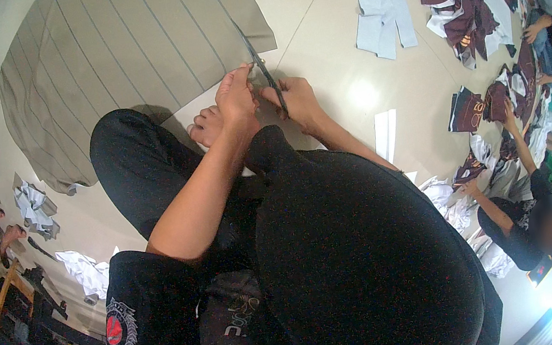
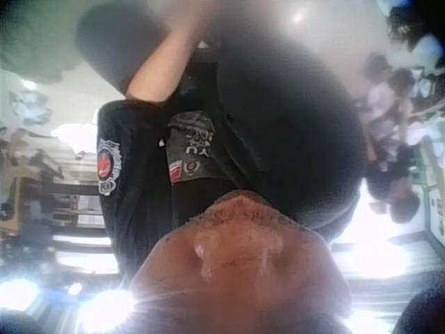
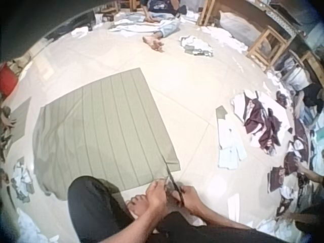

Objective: The person cuts a large piece of striped fabric on the floor using shears. They hold the fabric with one hand and cut along straight lines with the other, occasionally lifting and repositioning the fabric to continue cutting.

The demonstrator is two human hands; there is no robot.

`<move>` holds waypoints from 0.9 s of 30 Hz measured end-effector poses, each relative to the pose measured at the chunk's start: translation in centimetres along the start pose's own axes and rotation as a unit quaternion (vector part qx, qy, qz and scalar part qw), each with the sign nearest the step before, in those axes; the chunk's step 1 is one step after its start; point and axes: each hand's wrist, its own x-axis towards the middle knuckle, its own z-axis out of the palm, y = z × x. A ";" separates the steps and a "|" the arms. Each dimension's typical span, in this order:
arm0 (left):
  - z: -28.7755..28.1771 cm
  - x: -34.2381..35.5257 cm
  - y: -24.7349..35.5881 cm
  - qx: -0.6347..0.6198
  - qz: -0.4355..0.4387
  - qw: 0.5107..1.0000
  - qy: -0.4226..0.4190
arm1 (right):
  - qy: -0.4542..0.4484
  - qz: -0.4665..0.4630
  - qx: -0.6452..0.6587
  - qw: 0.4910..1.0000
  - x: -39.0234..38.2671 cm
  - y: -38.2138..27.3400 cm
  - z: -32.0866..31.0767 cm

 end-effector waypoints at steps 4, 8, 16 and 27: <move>0.0 0.0 0.0 -0.006 0.005 1.000 -0.002 | 0.000 -0.001 0.014 1.000 0.0 -0.1 0.0; -0.2 0.4 -0.4 -0.015 0.010 1.000 -0.007 | -0.001 0.005 0.020 1.000 -0.1 -0.1 0.1; -0.1 0.2 -0.3 -0.022 0.017 1.000 -0.007 | 0.007 0.005 0.025 1.000 -0.5 -0.5 0.3; -0.2 0.4 -0.5 -0.020 0.028 0.999 -0.015 | 0.010 0.005 0.006 1.000 -0.3 -0.4 0.3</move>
